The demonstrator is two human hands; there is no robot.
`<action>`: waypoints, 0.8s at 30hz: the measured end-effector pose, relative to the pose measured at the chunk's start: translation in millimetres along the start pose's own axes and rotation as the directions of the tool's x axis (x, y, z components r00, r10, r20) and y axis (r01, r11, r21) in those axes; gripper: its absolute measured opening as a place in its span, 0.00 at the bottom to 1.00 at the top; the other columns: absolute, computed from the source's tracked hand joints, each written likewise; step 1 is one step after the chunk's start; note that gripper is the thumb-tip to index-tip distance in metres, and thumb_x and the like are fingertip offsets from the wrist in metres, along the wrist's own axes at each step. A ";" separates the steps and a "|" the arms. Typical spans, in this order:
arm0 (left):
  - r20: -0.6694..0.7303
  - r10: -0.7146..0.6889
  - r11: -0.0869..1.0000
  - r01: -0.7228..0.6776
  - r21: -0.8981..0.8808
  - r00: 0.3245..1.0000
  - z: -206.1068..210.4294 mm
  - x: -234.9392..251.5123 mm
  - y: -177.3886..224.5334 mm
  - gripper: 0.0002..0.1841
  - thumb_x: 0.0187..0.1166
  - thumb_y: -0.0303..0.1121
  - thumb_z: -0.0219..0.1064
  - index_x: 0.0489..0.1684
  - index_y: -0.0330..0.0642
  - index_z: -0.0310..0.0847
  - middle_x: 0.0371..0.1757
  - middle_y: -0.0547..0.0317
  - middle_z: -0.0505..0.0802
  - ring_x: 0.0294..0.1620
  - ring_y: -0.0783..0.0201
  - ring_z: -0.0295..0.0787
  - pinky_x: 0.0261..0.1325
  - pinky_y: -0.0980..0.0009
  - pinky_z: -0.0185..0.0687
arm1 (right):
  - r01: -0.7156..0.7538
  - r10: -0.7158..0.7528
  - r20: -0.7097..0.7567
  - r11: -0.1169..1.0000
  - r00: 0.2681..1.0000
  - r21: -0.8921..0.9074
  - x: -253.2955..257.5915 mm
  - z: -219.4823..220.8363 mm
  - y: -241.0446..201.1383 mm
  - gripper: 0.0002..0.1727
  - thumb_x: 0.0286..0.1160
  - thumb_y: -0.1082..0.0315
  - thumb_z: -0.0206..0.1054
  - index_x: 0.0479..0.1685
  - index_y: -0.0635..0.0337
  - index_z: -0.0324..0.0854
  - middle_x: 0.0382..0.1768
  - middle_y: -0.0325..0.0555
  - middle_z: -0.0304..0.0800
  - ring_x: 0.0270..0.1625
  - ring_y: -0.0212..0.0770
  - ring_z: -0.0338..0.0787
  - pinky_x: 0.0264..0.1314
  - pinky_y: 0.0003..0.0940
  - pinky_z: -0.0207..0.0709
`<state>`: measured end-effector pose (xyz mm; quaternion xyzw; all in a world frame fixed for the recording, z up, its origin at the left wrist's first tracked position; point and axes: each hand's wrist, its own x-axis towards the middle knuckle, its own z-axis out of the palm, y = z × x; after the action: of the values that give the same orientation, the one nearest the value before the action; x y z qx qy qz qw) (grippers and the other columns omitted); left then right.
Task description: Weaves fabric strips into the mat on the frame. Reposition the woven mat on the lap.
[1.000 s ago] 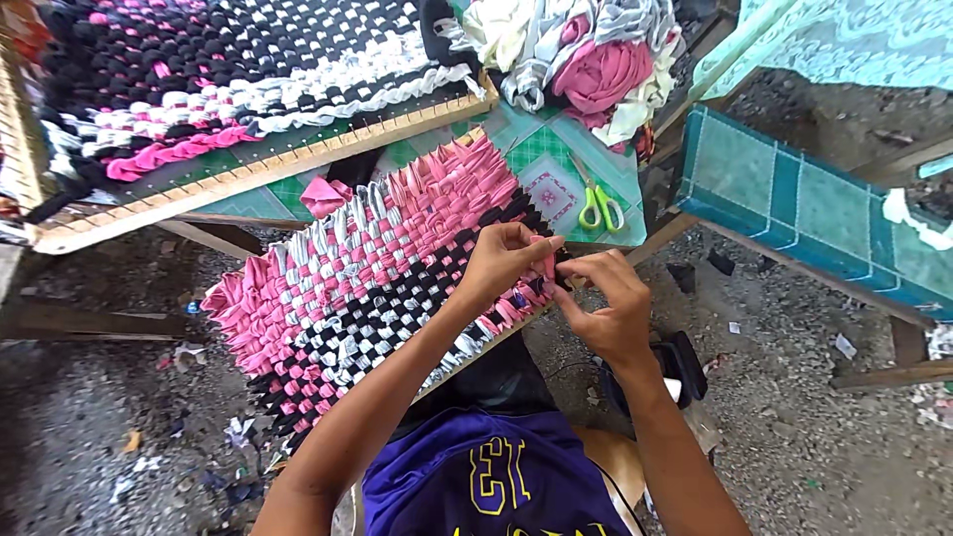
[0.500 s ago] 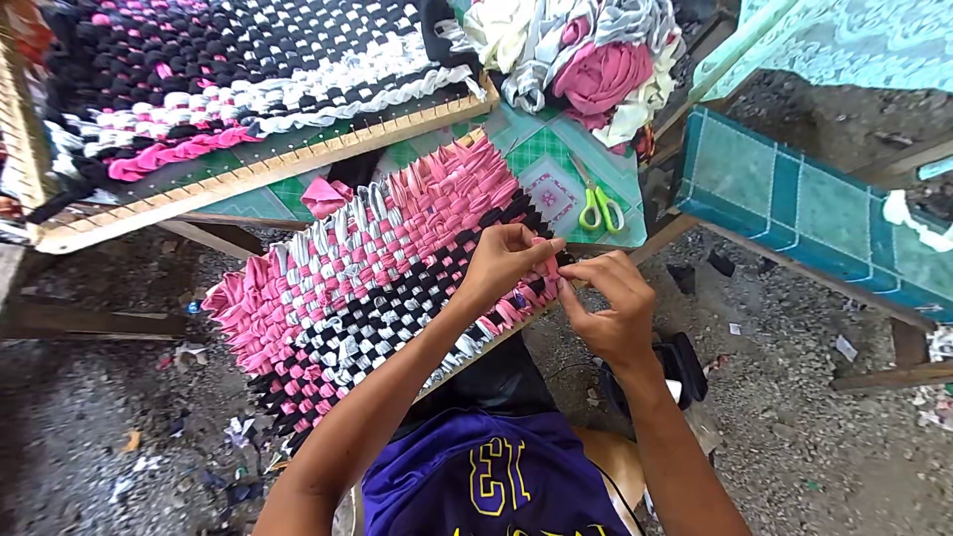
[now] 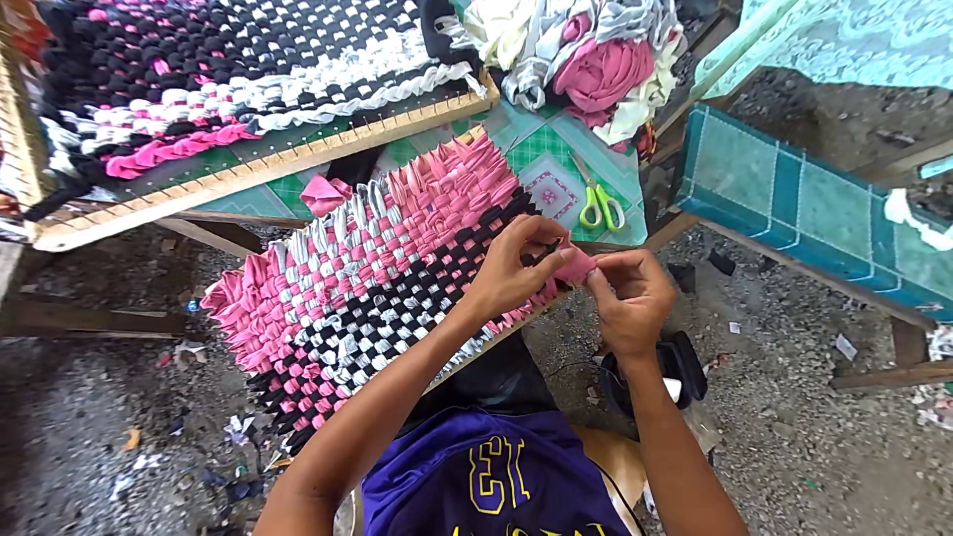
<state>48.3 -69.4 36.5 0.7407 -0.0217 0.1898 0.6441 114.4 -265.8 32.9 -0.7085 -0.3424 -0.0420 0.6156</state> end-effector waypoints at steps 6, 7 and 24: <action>0.034 0.016 0.999 -0.014 -0.041 0.999 4.4 5.2 -7.4 0.11 0.75 0.24 0.74 0.53 0.32 0.87 0.45 0.52 0.95 0.47 0.63 0.95 0.56 0.64 0.93 | -0.020 0.020 0.019 1.000 1.000 -0.002 2.2 -2.4 2.1 0.21 0.67 0.78 0.78 0.60 0.64 0.80 0.50 0.45 0.91 0.51 0.40 0.94 0.57 0.38 0.92; 0.020 0.016 0.999 -0.015 -0.040 1.000 5.0 5.3 -7.4 0.09 0.76 0.24 0.74 0.50 0.33 0.88 0.43 0.53 0.96 0.46 0.64 0.95 0.56 0.65 0.93 | -0.015 0.016 0.035 1.000 0.999 -0.017 3.0 -2.6 3.0 0.23 0.66 0.77 0.79 0.61 0.64 0.80 0.50 0.46 0.91 0.51 0.41 0.94 0.56 0.39 0.92; -0.026 0.095 0.979 -0.089 0.186 0.995 7.9 4.7 -6.4 0.06 0.78 0.32 0.75 0.44 0.43 0.97 0.46 0.59 0.95 0.49 0.70 0.91 0.55 0.71 0.88 | 0.009 -0.003 0.151 0.999 0.989 -0.042 7.2 -2.4 15.0 0.19 0.67 0.82 0.72 0.60 0.67 0.82 0.58 0.51 0.87 0.53 0.41 0.92 0.55 0.36 0.91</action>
<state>56.5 -74.9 31.2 0.7920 -0.0272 0.2334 0.5636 128.8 -265.0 24.3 -0.7217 -0.3890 0.0024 0.5726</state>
